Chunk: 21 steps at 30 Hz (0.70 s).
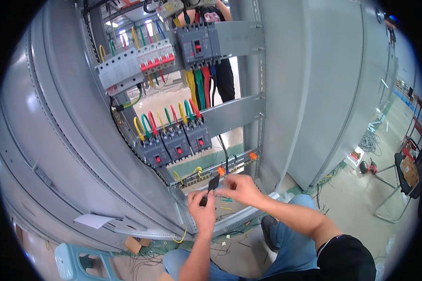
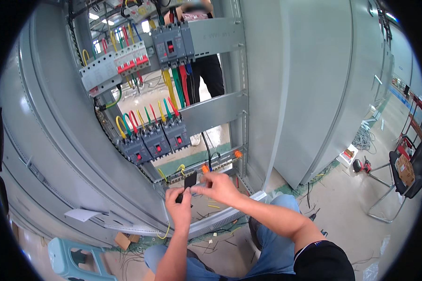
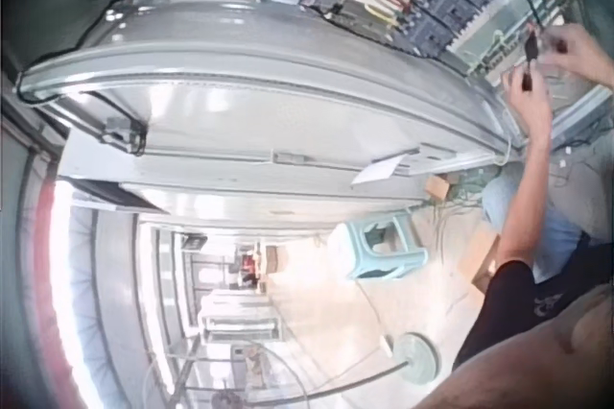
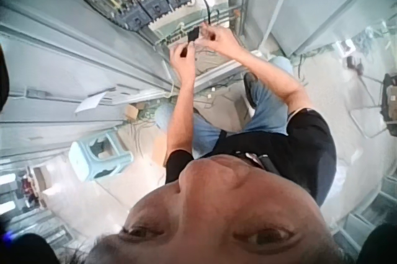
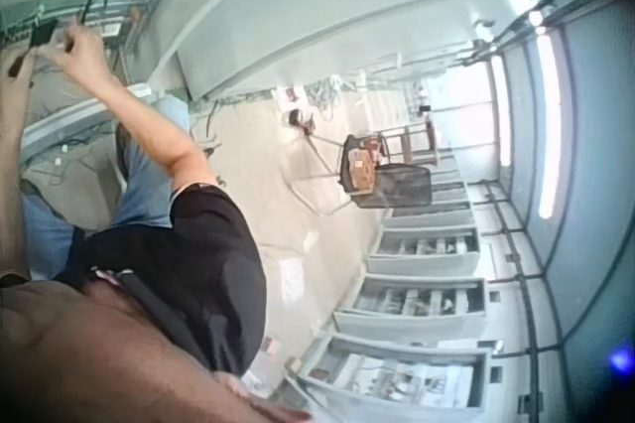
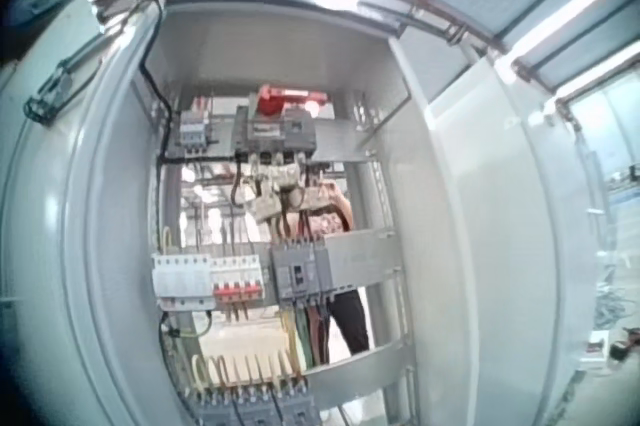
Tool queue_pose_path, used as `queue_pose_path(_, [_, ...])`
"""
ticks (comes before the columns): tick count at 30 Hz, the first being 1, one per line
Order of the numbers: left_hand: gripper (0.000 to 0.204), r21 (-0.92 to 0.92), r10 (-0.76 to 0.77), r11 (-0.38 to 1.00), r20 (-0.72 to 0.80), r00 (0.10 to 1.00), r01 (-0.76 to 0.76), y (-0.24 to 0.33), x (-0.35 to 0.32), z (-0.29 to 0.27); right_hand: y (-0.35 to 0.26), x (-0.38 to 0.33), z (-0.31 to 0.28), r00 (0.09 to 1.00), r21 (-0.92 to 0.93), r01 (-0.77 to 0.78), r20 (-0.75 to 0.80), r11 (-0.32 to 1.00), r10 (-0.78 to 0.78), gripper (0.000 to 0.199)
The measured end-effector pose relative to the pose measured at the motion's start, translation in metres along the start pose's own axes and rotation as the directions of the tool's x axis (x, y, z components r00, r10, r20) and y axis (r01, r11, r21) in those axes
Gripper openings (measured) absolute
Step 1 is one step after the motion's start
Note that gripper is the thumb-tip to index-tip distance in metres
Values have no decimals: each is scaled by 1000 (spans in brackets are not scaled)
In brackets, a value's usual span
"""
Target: The person is wiring an electrical panel, using a cordless drill to secure components and a screwdriver to tighten connections. They handle various colored wires and electrical components within the panel.
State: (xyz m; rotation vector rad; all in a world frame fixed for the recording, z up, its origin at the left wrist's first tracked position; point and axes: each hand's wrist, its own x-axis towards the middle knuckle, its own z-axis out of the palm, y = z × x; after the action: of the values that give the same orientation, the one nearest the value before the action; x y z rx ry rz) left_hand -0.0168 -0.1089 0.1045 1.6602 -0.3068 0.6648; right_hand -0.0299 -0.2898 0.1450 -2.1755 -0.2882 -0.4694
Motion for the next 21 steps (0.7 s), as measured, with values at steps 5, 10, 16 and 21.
queue_pose_path(5, [18,147,206,967,44,978,-210,19,-2,7,-7,-1,8,994,151,105,10,983,-108,42])
queue_pose_path(10, [15,-38,77,996,14,997,-76,13,7,2,-41,73,-45,941,123,234,-277,964,-193,26])
queue_pose_path(16, [12,-414,-436,806,69,897,423,-25,12,7,-68,141,-114,995,379,90,-73,921,-67,34])
queue_pose_path(21, [32,-834,-617,292,210,758,469,-16,44,-79,8,97,-75,806,114,-270,569,956,160,28])
